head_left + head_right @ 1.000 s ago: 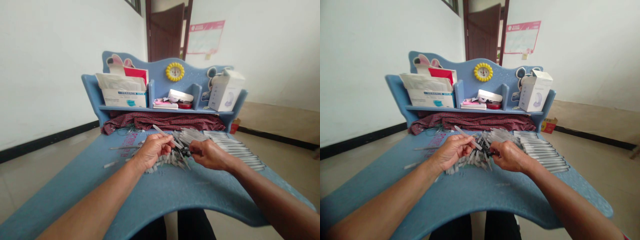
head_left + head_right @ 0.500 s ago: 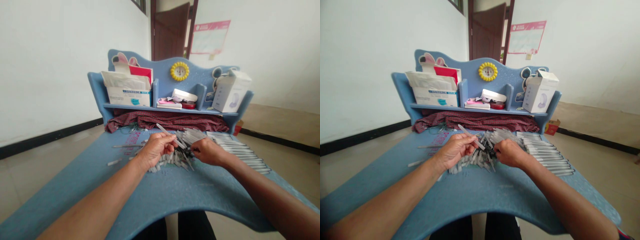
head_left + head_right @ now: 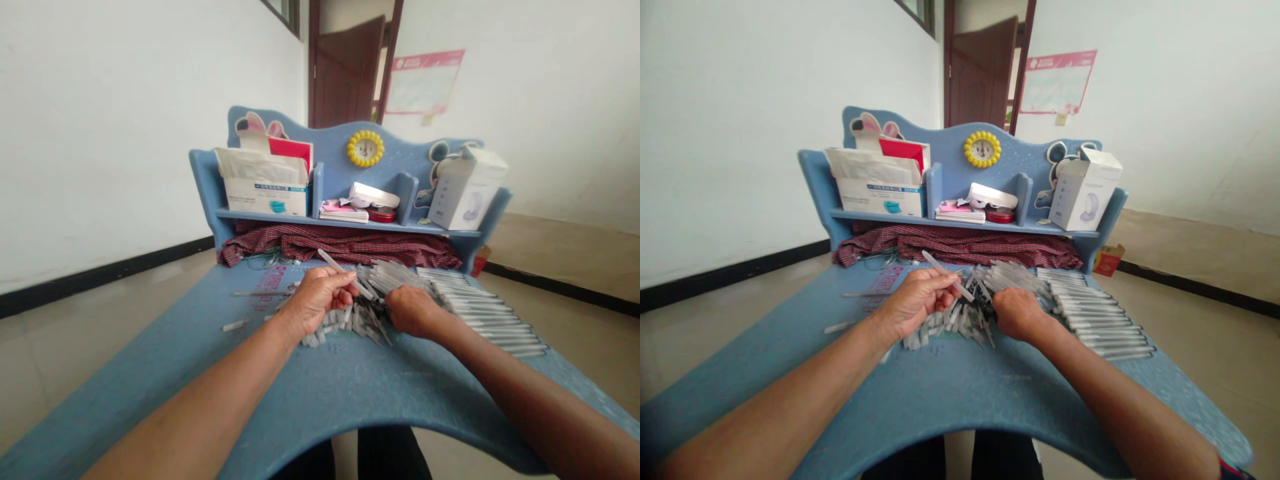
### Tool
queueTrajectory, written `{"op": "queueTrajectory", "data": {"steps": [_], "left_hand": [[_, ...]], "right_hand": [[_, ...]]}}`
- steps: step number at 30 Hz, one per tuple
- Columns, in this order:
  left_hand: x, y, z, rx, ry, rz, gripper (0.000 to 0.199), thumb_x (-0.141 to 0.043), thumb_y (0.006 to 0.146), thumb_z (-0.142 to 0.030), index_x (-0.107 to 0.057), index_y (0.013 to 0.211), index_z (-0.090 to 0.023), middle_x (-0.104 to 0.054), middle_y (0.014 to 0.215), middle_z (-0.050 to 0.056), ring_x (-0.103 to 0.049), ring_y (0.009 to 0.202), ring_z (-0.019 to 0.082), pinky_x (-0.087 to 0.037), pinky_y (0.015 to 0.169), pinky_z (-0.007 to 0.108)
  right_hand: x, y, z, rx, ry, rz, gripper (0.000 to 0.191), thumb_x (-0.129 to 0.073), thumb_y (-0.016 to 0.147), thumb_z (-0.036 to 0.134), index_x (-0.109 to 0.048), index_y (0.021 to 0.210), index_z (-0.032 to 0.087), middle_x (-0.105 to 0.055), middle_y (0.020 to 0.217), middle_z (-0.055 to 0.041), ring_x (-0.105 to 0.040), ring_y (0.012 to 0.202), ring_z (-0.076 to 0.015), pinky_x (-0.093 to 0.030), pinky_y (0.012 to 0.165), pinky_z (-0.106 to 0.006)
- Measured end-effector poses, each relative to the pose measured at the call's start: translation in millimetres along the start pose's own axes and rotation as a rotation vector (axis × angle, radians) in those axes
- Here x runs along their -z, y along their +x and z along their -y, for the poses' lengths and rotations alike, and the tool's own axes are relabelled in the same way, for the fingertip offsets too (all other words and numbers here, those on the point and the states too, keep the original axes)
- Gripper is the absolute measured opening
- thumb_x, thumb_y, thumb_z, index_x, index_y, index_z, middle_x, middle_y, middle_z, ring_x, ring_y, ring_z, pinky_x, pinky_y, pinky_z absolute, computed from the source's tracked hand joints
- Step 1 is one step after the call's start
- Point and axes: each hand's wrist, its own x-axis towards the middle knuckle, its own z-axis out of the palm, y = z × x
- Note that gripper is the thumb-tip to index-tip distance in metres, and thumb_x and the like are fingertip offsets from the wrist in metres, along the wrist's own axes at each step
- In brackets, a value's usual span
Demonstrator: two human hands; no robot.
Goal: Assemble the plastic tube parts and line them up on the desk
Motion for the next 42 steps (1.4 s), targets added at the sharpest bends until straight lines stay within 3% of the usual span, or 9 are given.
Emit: {"op": "queueTrajectory", "data": {"steps": [5, 14, 25, 33, 42], "left_hand": [[6.1, 5, 2, -0.006, -0.027, -0.038, 0.015, -0.068, 0.067, -0.023, -0.060, 0.065, -0.010, -0.064, 0.058, 0.005, -0.051, 0.039, 0.007, -0.038, 0.037, 0.016], [18.0, 15, 3, 0.021, -0.150, -0.204, 0.017, -0.067, 0.069, -0.023, -0.057, 0.066, -0.010, -0.061, 0.055, 0.003, -0.049, 0.037, 0.006, -0.036, 0.034, 0.015], [16.0, 13, -1, -0.022, -0.223, -0.283, 0.018, -0.067, 0.070, -0.023, -0.054, 0.065, -0.012, -0.059, 0.051, 0.001, -0.047, 0.035, 0.005, -0.035, 0.035, 0.015], [16.1, 14, 2, 0.014, -0.215, -0.245, 0.017, -0.068, 0.069, -0.022, -0.055, 0.065, -0.011, -0.060, 0.053, 0.003, -0.048, 0.035, 0.006, -0.035, 0.034, 0.015], [21.3, 13, 0, -0.017, -0.199, -0.298, 0.018, -0.067, 0.069, -0.023, -0.054, 0.065, -0.012, -0.060, 0.052, 0.001, -0.048, 0.035, 0.006, -0.035, 0.034, 0.015]], "right_hand": [[5, -3, -7, -0.051, 0.048, -0.067, 0.023, -0.045, 0.075, 0.017, -0.068, 0.080, 0.015, -0.069, 0.081, -0.0131, -0.065, 0.077, -0.0231, -0.042, 0.063, -0.027], [22, -21, -12, 0.042, 0.261, -0.155, 0.020, -0.047, 0.070, 0.017, -0.067, 0.067, 0.017, -0.065, 0.064, -0.0026, -0.056, 0.059, -0.0113, -0.033, 0.054, -0.020], [29, -26, -5, 0.049, 0.173, -0.124, 0.020, -0.047, 0.071, 0.016, -0.067, 0.068, 0.017, -0.067, 0.066, -0.0047, -0.056, 0.059, -0.0129, -0.033, 0.056, -0.022], [34, -23, 0, 0.052, 0.083, -0.125, 0.023, -0.045, 0.070, 0.017, -0.068, 0.070, 0.018, -0.069, 0.071, -0.0073, -0.061, 0.066, -0.0165, -0.034, 0.057, -0.024], [62, -16, 17, 0.068, -0.094, -0.116, 0.026, -0.045, 0.067, 0.016, -0.070, 0.075, 0.015, -0.070, 0.079, -0.0147, -0.066, 0.073, -0.0252, -0.041, 0.058, -0.028]]}}
